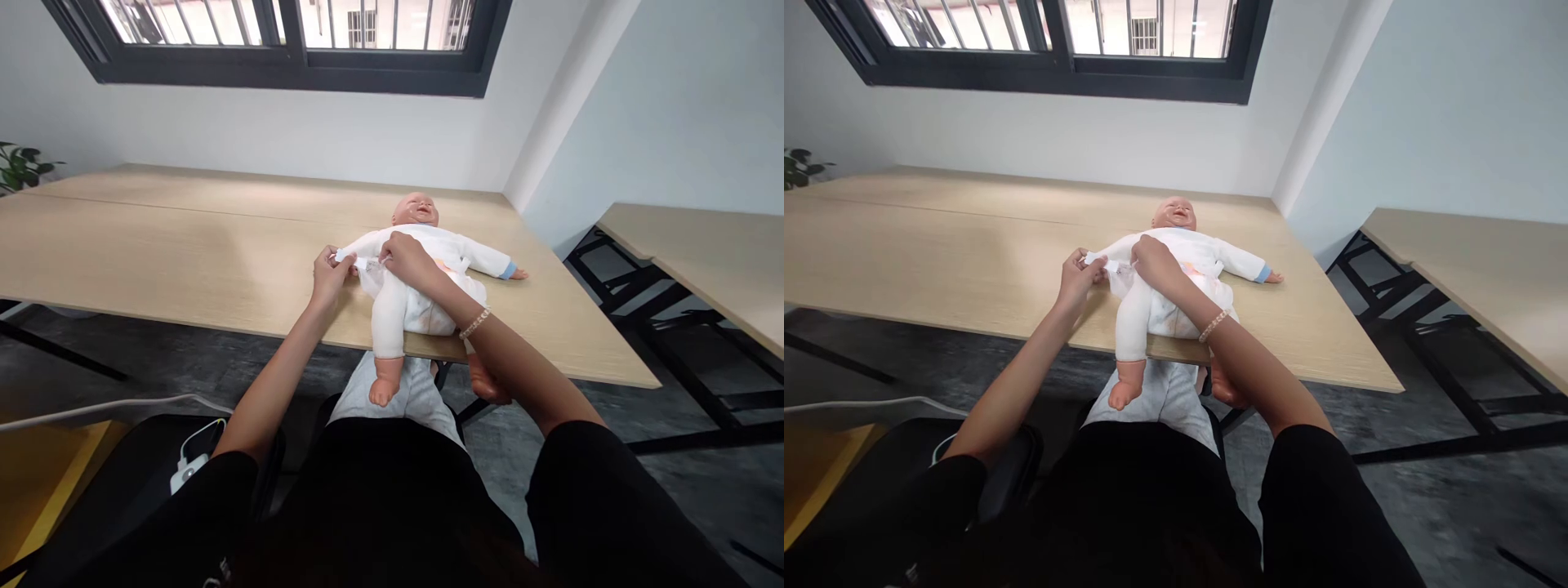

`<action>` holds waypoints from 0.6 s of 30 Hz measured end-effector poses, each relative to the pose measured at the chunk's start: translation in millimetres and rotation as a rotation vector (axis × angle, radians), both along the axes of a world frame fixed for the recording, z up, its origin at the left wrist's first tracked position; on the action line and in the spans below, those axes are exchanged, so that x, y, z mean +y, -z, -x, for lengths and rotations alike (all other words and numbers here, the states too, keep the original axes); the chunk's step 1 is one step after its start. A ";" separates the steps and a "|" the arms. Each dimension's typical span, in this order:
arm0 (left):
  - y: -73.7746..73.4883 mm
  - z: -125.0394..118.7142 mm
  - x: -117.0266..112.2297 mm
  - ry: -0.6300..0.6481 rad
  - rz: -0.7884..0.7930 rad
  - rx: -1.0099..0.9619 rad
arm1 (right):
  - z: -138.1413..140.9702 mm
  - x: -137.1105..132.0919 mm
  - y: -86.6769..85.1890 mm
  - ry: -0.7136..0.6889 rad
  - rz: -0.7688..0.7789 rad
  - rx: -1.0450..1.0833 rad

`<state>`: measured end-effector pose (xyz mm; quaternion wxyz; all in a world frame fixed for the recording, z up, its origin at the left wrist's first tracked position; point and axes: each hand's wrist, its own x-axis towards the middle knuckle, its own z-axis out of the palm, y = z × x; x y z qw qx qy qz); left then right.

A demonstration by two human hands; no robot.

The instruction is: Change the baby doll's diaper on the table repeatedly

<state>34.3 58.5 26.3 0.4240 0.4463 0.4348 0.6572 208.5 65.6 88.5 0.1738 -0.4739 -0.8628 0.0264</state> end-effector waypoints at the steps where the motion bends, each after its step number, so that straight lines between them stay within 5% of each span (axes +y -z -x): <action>1: -0.4 -0.3 -0.7 0.007 0.000 -0.014 | 1.7 -2.0 -2.1 -0.014 -0.005 -0.062; 5: -2.2 -0.8 -3.2 0.026 -0.026 -0.035 | 7.1 -7.2 -6.6 -0.053 0.001 -0.250; 11: -3.6 -0.8 -3.8 0.176 -0.003 -0.194 | 6.7 -3.5 -1.3 -0.073 0.062 -0.253; 18: -3.9 2.1 -1.2 0.231 0.031 -0.325 | 0.6 9.7 15.6 -0.155 -0.080 0.153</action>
